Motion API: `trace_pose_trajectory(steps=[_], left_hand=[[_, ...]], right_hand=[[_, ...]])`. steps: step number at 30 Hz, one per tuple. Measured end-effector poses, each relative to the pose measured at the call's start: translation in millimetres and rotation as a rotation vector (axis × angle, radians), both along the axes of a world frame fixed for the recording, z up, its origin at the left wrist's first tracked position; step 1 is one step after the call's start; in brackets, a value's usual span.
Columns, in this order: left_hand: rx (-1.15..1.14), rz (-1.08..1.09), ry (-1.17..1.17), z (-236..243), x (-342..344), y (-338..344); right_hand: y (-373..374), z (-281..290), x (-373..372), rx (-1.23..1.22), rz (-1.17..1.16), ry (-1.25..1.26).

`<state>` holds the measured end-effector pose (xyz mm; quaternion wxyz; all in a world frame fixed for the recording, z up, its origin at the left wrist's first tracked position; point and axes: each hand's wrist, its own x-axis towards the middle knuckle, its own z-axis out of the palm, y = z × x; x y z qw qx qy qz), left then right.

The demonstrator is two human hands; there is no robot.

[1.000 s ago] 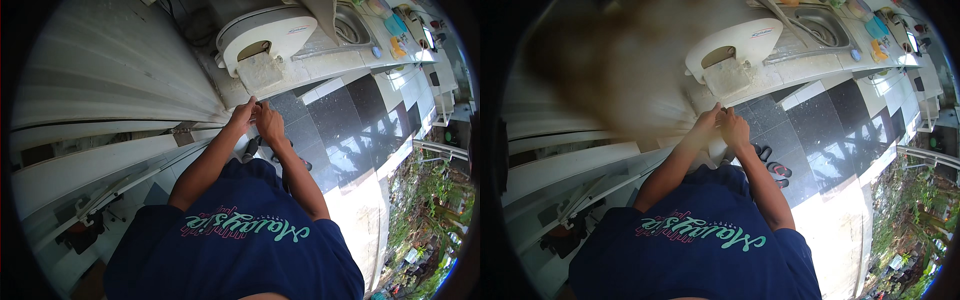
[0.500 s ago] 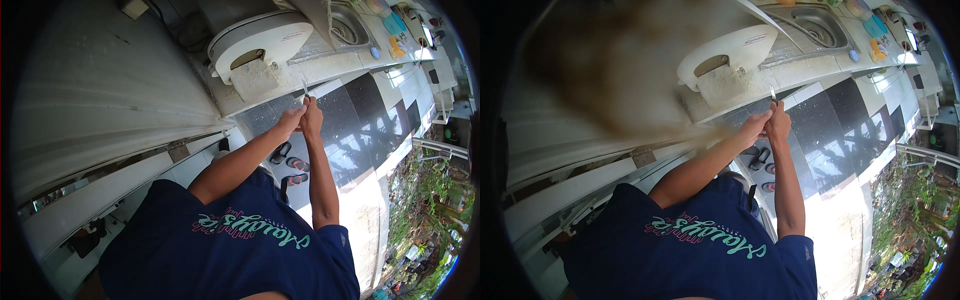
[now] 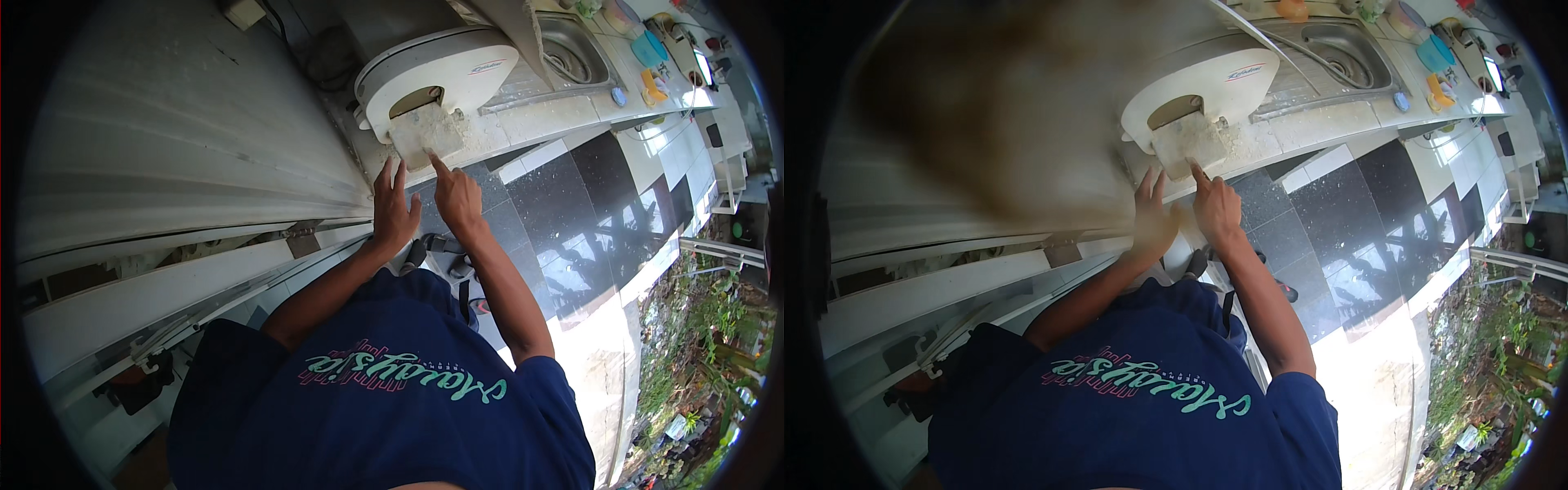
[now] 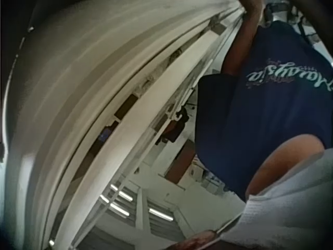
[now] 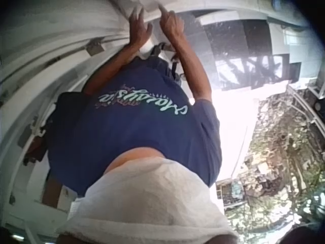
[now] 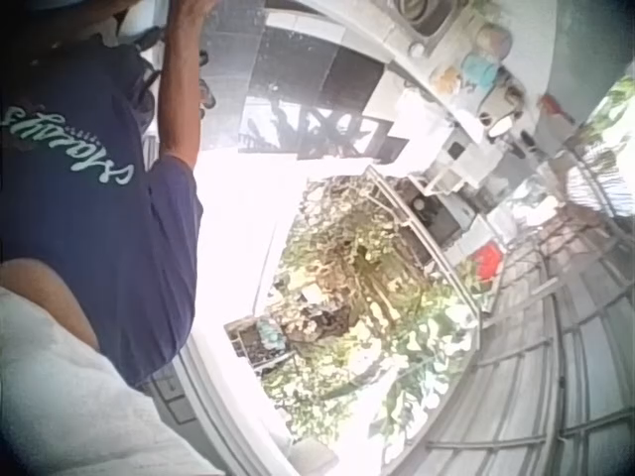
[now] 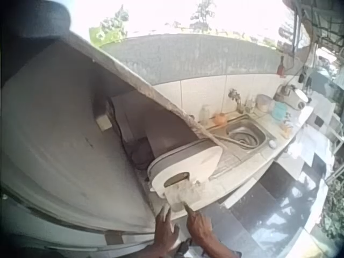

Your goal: Trim and refine a dental plaster model using a hand tool and a model trimmer machine.

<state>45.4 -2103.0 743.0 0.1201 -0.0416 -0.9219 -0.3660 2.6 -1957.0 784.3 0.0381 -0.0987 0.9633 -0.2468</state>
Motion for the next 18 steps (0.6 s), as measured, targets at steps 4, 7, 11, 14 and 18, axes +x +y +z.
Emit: trace_pose_trajectory(steps=[4, 7, 11, 14, 18], left_hand=[[-0.023, -0.039, 0.008, -9, -17, 1], [-0.096, -0.069, 0.037, -8, -20, 2], [-0.289, -0.05, -0.244, 4, -18, 1], [-0.399, -0.071, -0.281, 15, -21, -3], [-0.468, -0.121, -0.356, 21, -25, -9]], right_hand=[[-1, -8, 0, 0.036, -0.033, -0.019], [-1, -4, -1, 0.162, -0.011, -0.177], [-6, -1, -16, -0.045, 0.003, 0.158], [-3, -6, -21, 0.083, -0.021, 0.009], [3, -15, -19, 0.116, 0.013, -0.017]])
